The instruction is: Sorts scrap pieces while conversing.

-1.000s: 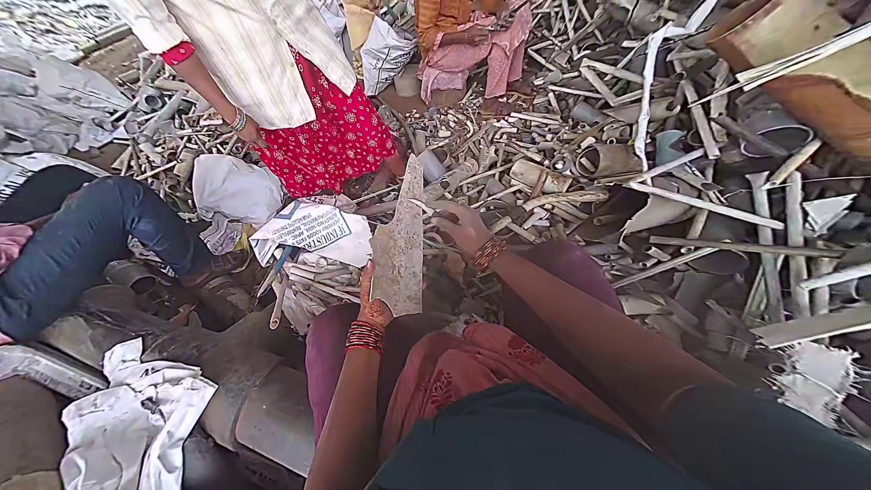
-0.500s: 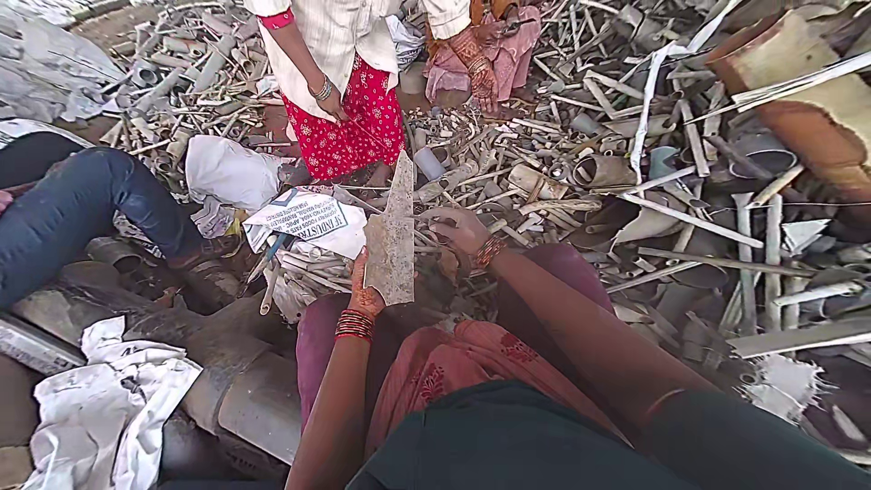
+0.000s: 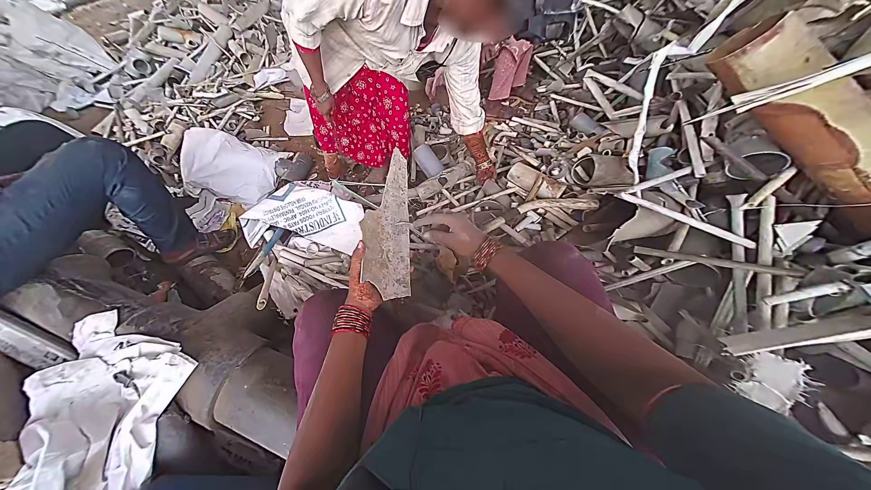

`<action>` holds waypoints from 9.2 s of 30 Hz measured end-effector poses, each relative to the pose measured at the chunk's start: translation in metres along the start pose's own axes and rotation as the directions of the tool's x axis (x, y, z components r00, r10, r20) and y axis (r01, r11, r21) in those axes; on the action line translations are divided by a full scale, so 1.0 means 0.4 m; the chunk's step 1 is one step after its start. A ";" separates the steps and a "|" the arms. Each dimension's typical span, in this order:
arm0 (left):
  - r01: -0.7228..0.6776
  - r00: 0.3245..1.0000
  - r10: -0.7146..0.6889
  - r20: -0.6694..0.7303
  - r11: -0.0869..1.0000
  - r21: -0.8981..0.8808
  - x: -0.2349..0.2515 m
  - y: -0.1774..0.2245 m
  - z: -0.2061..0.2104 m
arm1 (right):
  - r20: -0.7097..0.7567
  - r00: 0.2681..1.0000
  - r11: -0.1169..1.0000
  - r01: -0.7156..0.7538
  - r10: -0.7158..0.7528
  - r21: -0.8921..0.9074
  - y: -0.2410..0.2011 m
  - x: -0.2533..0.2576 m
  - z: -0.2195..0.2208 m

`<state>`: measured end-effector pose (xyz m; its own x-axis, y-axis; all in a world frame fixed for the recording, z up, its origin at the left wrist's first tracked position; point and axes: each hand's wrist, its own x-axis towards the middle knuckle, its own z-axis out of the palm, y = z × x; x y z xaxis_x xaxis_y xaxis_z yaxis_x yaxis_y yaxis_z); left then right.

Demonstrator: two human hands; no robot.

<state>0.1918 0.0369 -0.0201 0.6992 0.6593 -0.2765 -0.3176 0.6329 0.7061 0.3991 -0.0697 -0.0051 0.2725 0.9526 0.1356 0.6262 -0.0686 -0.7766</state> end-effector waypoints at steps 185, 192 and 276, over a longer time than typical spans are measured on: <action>-0.440 0.838 0.390 -0.381 0.897 -0.049 -0.001 0.029 0.004 | 0.280 0.958 0.995 -0.078 0.059 0.057 -0.214 -0.099 0.225; -0.420 0.876 0.367 -0.314 0.900 -0.120 0.004 0.042 -0.007 | 0.188 0.960 0.977 -0.195 0.208 -0.089 -0.199 -0.073 0.189; -0.515 0.829 0.433 -0.354 0.838 -0.181 0.004 0.048 -0.030 | 0.246 0.939 0.966 -0.257 0.242 0.031 -0.136 -0.048 0.228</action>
<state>0.1792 0.0550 -0.0147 0.2154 0.9642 -0.1546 -0.7417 0.2645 0.6164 0.2931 -0.0571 -0.0216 0.2280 0.9503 -0.2118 0.5119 -0.3021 -0.8042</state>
